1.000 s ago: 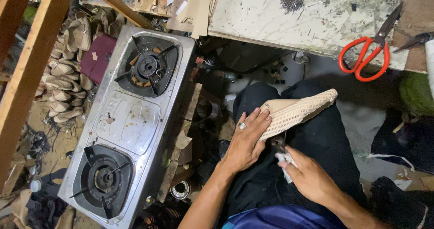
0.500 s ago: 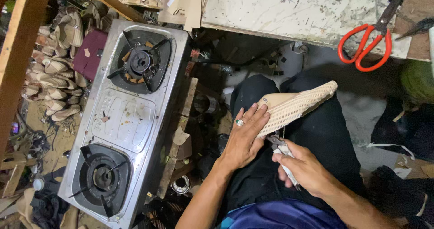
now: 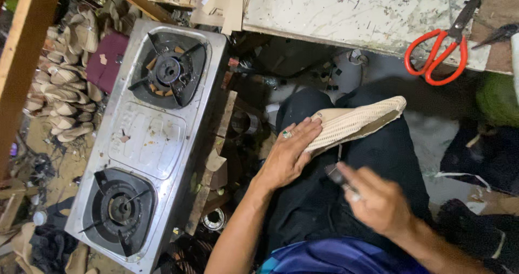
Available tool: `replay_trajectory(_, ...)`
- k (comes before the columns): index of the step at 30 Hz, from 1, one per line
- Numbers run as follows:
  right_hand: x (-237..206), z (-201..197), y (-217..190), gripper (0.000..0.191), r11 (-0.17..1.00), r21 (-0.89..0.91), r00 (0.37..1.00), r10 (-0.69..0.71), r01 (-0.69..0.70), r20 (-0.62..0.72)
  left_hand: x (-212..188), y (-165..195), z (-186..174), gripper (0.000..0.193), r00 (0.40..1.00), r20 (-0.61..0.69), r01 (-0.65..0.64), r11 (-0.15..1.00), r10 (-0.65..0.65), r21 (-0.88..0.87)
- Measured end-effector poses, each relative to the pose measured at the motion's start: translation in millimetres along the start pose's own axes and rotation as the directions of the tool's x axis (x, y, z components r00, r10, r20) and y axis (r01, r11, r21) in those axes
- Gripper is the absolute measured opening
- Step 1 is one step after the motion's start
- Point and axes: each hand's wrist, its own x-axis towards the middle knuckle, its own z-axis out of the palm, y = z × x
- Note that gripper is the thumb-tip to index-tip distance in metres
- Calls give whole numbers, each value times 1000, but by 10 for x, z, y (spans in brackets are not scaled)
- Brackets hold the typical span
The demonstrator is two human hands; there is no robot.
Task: The person takes a woven shoe upper from a shelf, fits it over a shoe last, and presses the edges into place. They then use a small blade to trim excess material around the sole edge, hammer the edge, and use pliers to grip and pull remaining material while working on their lap.
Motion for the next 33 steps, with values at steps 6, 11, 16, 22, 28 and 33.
replay_trajectory(6, 599, -921, 226, 33, 940, -335, 996, 82, -68, 28, 30, 195, -35, 61, 999, 40, 16, 999, -18, 50)
replay_trajectory(11, 1381, -1169, 551, 25, 739, -663, 874, 394, -117, 285, 120, 306, 44, 65, 998, -32, 57, 994, -54, 91)
replay_trajectory(16, 1862, -1040, 641, 28, 825, -564, 992, -94, 31, -84, 67, 305, 64, 70, 994, -89, 65, 996, -59, 65)
replay_trajectory(22, 1566, -974, 379, 30, 959, -284, 998, -5, -15, -69, 45, 226, 15, 70, 992, -120, 51, 993, -38, 111)
replay_trajectory(28, 486, -373, 130, 24, 871, 130, 874, 449, -475, 186, 72, 138, 75, 71, 990, -143, 33, 990, -14, 135)
replay_trajectory(33, 163, -7, 32, 31, 838, 47, 822, 520, -544, 233, 104, 141, 186, 75, 992, -122, 22, 993, -7, 119)
